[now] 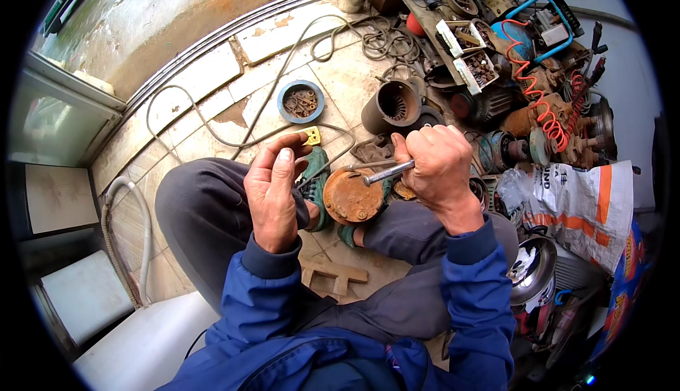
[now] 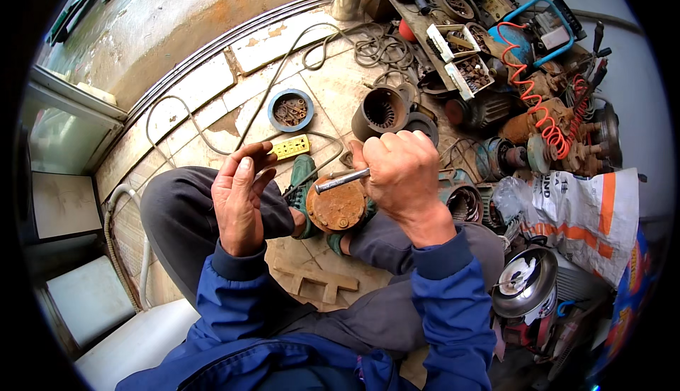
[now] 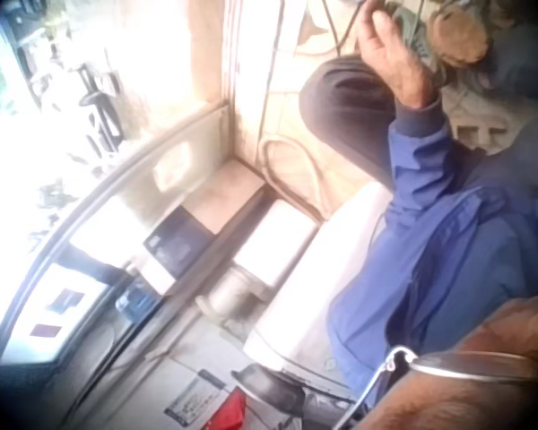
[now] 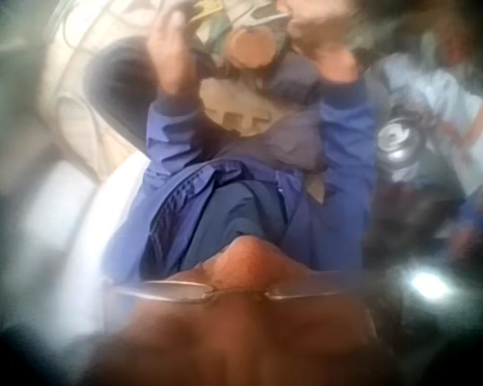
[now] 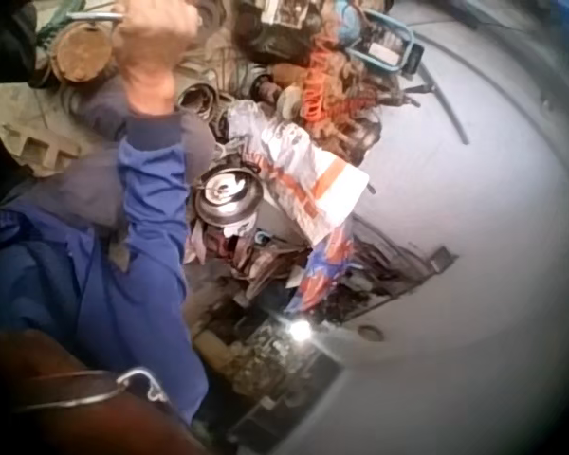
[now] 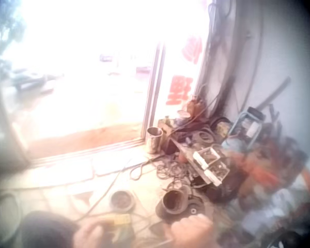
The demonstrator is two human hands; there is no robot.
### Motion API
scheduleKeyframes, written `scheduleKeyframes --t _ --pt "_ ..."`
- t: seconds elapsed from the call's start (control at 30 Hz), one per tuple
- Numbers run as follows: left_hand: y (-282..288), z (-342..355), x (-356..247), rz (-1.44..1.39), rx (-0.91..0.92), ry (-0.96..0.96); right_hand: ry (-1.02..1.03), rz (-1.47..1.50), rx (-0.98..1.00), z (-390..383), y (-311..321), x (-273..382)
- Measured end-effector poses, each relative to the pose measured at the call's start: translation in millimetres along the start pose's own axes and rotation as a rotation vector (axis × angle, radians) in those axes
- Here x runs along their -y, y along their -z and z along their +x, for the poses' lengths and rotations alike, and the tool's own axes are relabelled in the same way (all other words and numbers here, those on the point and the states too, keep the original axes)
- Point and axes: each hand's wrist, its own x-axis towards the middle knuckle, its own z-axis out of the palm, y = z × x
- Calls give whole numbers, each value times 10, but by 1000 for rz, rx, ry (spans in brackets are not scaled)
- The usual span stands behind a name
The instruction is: The person sits on the floor and uses a hammer and a metal punch to drive a pin out of a circular metal component. They then use a screwdriver to pry and adjust parts within the component. Finally, they pick up a larger cylindrical metal part and inspect it.
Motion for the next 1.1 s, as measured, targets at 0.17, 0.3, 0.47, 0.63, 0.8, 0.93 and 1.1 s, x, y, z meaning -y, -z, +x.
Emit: scheduleKeyframes --t 0.17,0.3,0.47,0.63,0.8,0.93,1.1 --pt "-5 -3 5 45 1 9 149 51 122 190 54 -74" --pt "-77 -52 -54 119 6 -36 261 28 141 351 45 -58" --pt "-316 -130 -111 158 77 -99 416 187 31 297 -79 83" --pt "-539 -219 -50 325 114 -282 360 189 -23 365 -184 -83" --pt "-822 -174 -68 585 73 -572 286 222 -107 250 -210 103" --pt "-971 -212 -28 688 78 -638 314 155 -118 220 -327 4" --pt "-1004 -92 -41 662 37 -644 283 177 -135 245 -314 13"
